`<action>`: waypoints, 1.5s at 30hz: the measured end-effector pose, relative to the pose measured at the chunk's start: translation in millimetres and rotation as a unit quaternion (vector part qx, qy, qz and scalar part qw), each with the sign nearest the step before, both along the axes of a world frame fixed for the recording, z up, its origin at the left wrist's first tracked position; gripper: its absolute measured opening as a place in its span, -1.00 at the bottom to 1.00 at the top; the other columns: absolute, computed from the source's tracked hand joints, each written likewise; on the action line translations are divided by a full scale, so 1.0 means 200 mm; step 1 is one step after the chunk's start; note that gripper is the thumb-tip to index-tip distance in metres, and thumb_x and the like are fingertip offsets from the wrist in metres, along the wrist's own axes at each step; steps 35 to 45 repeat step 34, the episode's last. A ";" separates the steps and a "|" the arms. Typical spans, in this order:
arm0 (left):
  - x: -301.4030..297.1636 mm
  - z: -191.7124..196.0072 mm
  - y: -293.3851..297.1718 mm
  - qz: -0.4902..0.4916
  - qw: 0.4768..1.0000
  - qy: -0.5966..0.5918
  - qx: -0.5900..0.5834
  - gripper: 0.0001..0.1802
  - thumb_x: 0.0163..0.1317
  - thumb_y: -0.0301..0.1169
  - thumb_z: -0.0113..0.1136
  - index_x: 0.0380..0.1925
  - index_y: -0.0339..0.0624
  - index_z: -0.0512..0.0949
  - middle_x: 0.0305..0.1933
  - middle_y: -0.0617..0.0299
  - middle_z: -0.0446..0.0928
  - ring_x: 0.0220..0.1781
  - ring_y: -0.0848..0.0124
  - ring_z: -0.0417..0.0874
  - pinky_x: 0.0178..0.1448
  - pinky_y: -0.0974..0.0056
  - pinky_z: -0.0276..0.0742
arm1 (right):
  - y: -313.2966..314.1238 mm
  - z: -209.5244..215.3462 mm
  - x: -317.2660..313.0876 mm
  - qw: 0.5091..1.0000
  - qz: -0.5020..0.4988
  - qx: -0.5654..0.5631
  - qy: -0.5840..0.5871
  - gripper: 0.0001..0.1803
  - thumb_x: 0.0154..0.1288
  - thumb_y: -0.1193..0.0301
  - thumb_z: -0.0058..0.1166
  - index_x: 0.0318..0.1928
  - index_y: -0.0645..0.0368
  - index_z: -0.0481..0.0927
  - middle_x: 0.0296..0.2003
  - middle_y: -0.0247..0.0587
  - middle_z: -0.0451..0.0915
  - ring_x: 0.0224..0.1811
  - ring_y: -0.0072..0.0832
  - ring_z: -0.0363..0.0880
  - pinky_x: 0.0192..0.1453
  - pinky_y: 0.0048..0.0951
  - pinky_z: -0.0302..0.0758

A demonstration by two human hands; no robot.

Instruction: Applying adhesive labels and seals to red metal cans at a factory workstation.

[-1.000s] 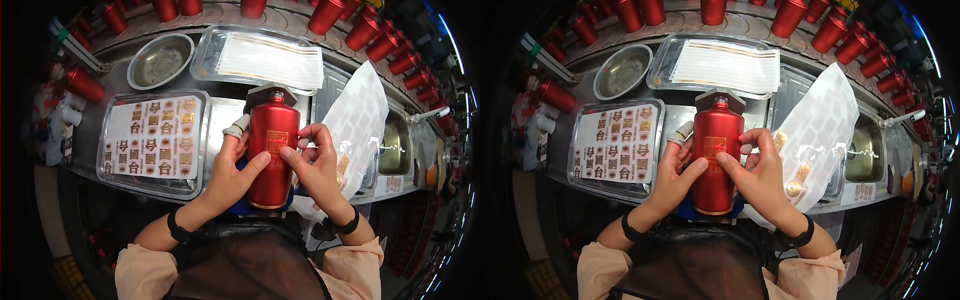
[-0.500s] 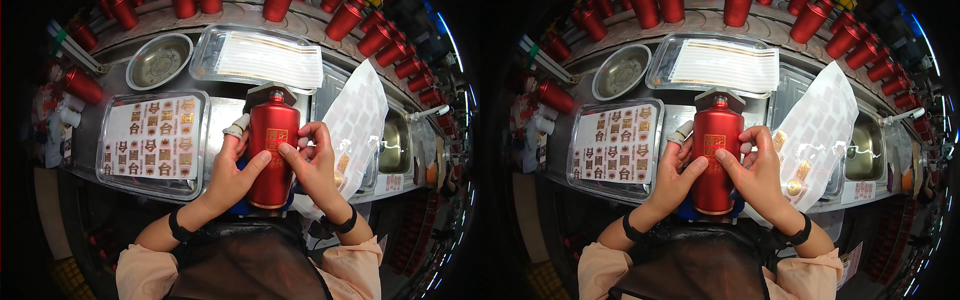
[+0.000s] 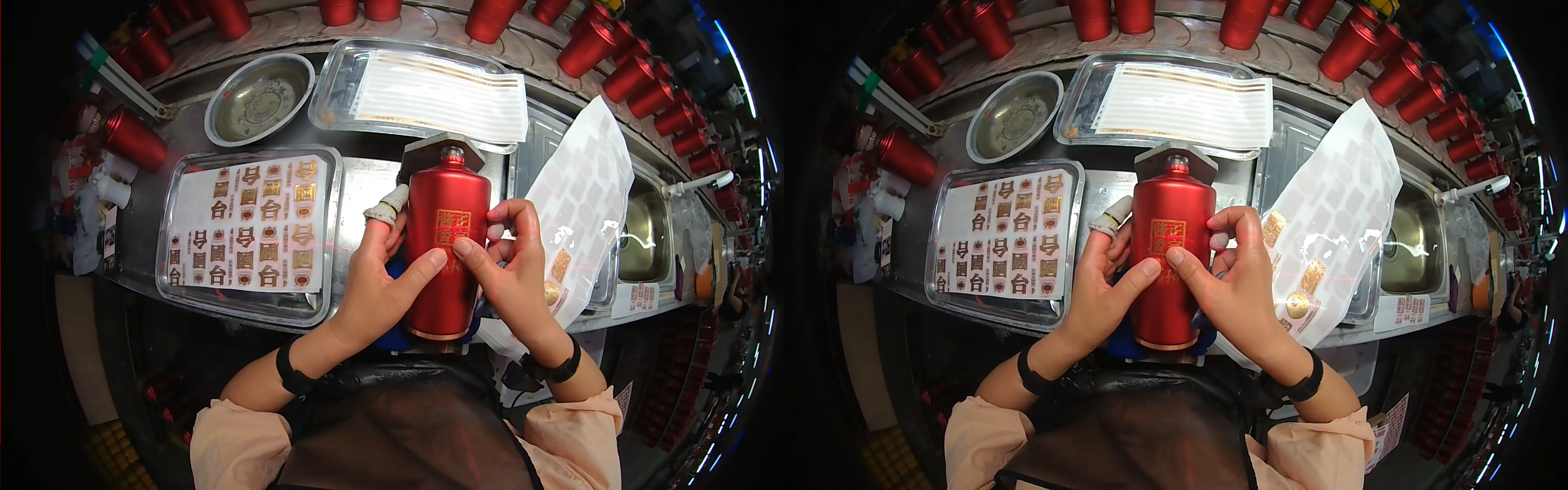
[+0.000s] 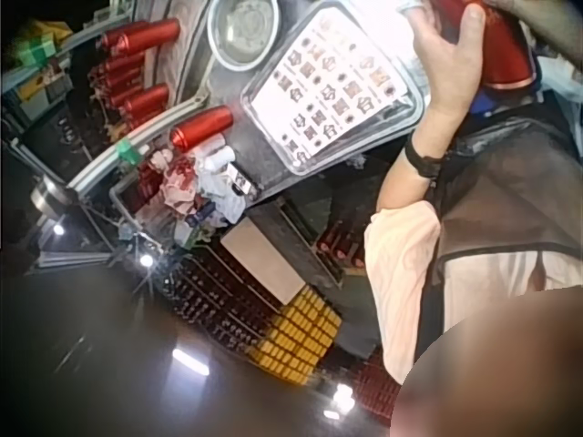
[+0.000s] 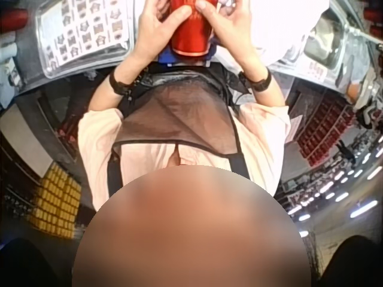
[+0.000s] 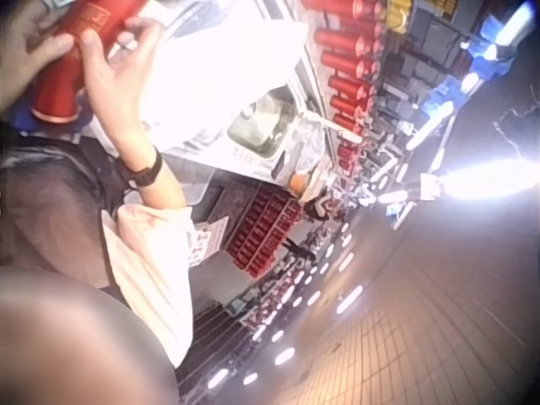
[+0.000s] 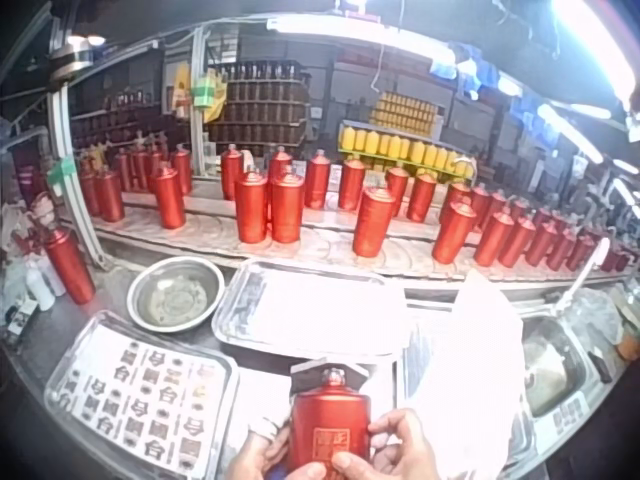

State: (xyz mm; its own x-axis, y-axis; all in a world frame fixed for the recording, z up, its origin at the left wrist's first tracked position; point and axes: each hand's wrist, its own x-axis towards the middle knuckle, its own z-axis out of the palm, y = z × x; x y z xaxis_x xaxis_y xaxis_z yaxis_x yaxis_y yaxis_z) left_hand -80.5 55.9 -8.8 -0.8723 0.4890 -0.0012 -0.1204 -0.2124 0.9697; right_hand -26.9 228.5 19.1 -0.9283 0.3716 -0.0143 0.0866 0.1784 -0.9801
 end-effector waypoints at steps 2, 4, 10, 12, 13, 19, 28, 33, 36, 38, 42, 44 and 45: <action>0.00 0.00 0.00 -0.001 1.000 0.000 0.001 -0.13 0.33 -0.34 0.35 0.46 -0.44 0.07 0.45 -0.19 0.29 0.51 0.18 0.33 0.56 0.12 0.22 | 0.00 0.00 0.00 1.000 -0.002 0.008 0.003 -0.46 0.17 0.34 0.47 -0.02 0.19 0.37 -0.25 -0.35 0.37 -0.59 -0.86 0.20 -0.54 -0.73 0.20; 0.00 -0.01 0.00 0.000 1.000 -0.006 0.001 -0.13 0.33 -0.34 0.35 0.46 -0.44 0.08 0.45 -0.19 0.29 0.52 0.17 0.32 0.56 0.12 0.21 | 0.00 0.00 -0.01 1.000 -0.001 0.014 0.002 -0.46 0.17 0.33 0.48 -0.02 0.19 0.37 -0.25 -0.35 0.37 -0.59 -0.86 0.20 -0.54 -0.73 0.21; 0.00 0.00 -0.01 -0.009 1.000 0.003 -0.022 -0.14 0.35 -0.34 0.32 0.47 -0.44 0.07 0.47 -0.20 0.27 0.55 0.14 0.28 0.58 0.12 0.17 | 0.01 -0.01 0.01 1.000 0.011 -0.024 0.007 -0.54 0.27 0.39 0.37 0.00 0.20 0.35 -0.20 -0.33 0.37 -0.56 -0.85 0.25 -0.52 -0.72 0.24; 0.00 -0.01 -0.02 -0.007 1.000 0.007 -0.017 -0.17 0.38 -0.35 0.28 0.48 -0.44 0.06 0.48 -0.19 0.26 0.56 0.14 0.26 0.58 0.13 0.16 | 0.01 -0.01 0.01 0.998 0.012 -0.059 0.014 -0.60 0.33 0.43 0.29 0.02 0.20 0.35 -0.17 -0.33 0.37 -0.54 -0.85 0.27 -0.49 -0.72 0.26; 0.00 -0.01 -0.02 -0.003 1.000 0.012 -0.013 -0.19 0.41 -0.37 0.23 0.49 -0.43 0.05 0.49 -0.18 0.25 0.58 0.14 0.24 0.58 0.13 0.14 | 0.01 0.01 0.02 0.996 0.021 -0.091 0.009 -0.66 0.38 0.48 0.20 0.04 0.19 0.35 -0.14 -0.34 0.36 -0.50 -0.85 0.29 -0.44 -0.73 0.28; -0.04 -0.04 -0.04 -0.018 0.999 0.004 0.030 -0.31 0.49 -0.41 0.08 0.49 -0.44 0.07 0.52 -0.14 0.23 0.59 0.16 0.22 0.58 0.16 0.14 | 0.07 -0.03 0.03 0.992 0.049 -0.116 -0.009 -0.74 0.47 0.55 0.02 0.10 0.17 0.36 -0.06 -0.38 0.35 -0.37 -0.85 0.31 -0.27 -0.76 0.31; -0.03 -0.02 -0.03 -0.015 1.000 -0.002 0.016 -0.29 0.44 -0.38 0.19 0.47 -0.41 0.13 0.48 -0.13 0.30 0.55 0.21 0.28 0.55 0.17 0.20 | 0.00 -0.02 0.02 0.989 0.026 -0.143 0.013 -0.63 0.37 0.53 0.20 0.08 0.17 0.34 -0.09 -0.36 0.33 -0.48 -0.88 0.29 -0.40 -0.78 0.27; -0.03 0.00 -0.02 -0.004 0.999 -0.016 -0.028 -0.17 0.37 -0.34 0.31 0.50 -0.34 0.09 0.49 -0.12 0.28 0.57 0.16 0.25 0.55 0.12 0.24 | 0.01 -0.05 0.02 0.998 0.025 -0.055 0.012 -0.47 0.25 0.42 0.38 0.09 0.16 0.32 -0.12 -0.32 0.33 -0.54 -0.90 0.34 -0.49 -0.80 0.28; -0.03 -0.02 -0.02 0.005 0.999 -0.011 -0.035 -0.14 0.35 -0.26 0.34 0.49 -0.35 0.11 0.47 -0.12 0.32 0.56 0.15 0.28 0.57 0.07 0.19 | 0.01 -0.05 0.02 0.999 0.027 -0.044 0.009 -0.47 0.26 0.42 0.37 0.10 0.16 0.31 -0.11 -0.32 0.33 -0.52 -0.89 0.37 -0.47 -0.80 0.33; -0.03 -0.02 -0.02 0.005 0.999 -0.011 -0.035 -0.14 0.35 -0.26 0.34 0.49 -0.35 0.11 0.47 -0.12 0.32 0.56 0.15 0.28 0.57 0.07 0.19 | 0.01 -0.05 0.02 0.999 0.027 -0.044 0.009 -0.47 0.26 0.42 0.37 0.10 0.16 0.31 -0.11 -0.32 0.33 -0.52 -0.89 0.37 -0.47 -0.80 0.33; -0.03 -0.02 -0.02 0.005 0.999 -0.011 -0.035 -0.14 0.35 -0.26 0.34 0.49 -0.35 0.11 0.47 -0.12 0.32 0.56 0.15 0.28 0.57 0.07 0.19 | 0.01 -0.05 0.02 0.999 0.027 -0.044 0.009 -0.47 0.26 0.42 0.37 0.10 0.16 0.31 -0.11 -0.32 0.33 -0.52 -0.89 0.37 -0.47 -0.80 0.33; -0.03 -0.02 -0.02 0.005 0.999 -0.011 -0.035 -0.14 0.35 -0.26 0.34 0.49 -0.35 0.11 0.47 -0.12 0.32 0.56 0.15 0.28 0.57 0.07 0.19 | 0.01 -0.05 0.02 0.999 0.027 -0.044 0.009 -0.47 0.26 0.42 0.37 0.10 0.16 0.31 -0.11 -0.32 0.33 -0.52 -0.89 0.37 -0.47 -0.80 0.33; -0.03 -0.02 -0.02 0.005 0.999 -0.011 -0.035 -0.14 0.35 -0.26 0.34 0.49 -0.35 0.11 0.47 -0.12 0.32 0.56 0.15 0.28 0.57 0.07 0.19 | 0.01 -0.05 0.02 0.999 0.027 -0.044 0.009 -0.47 0.26 0.42 0.37 0.10 0.16 0.31 -0.11 -0.32 0.33 -0.52 -0.89 0.37 -0.47 -0.80 0.33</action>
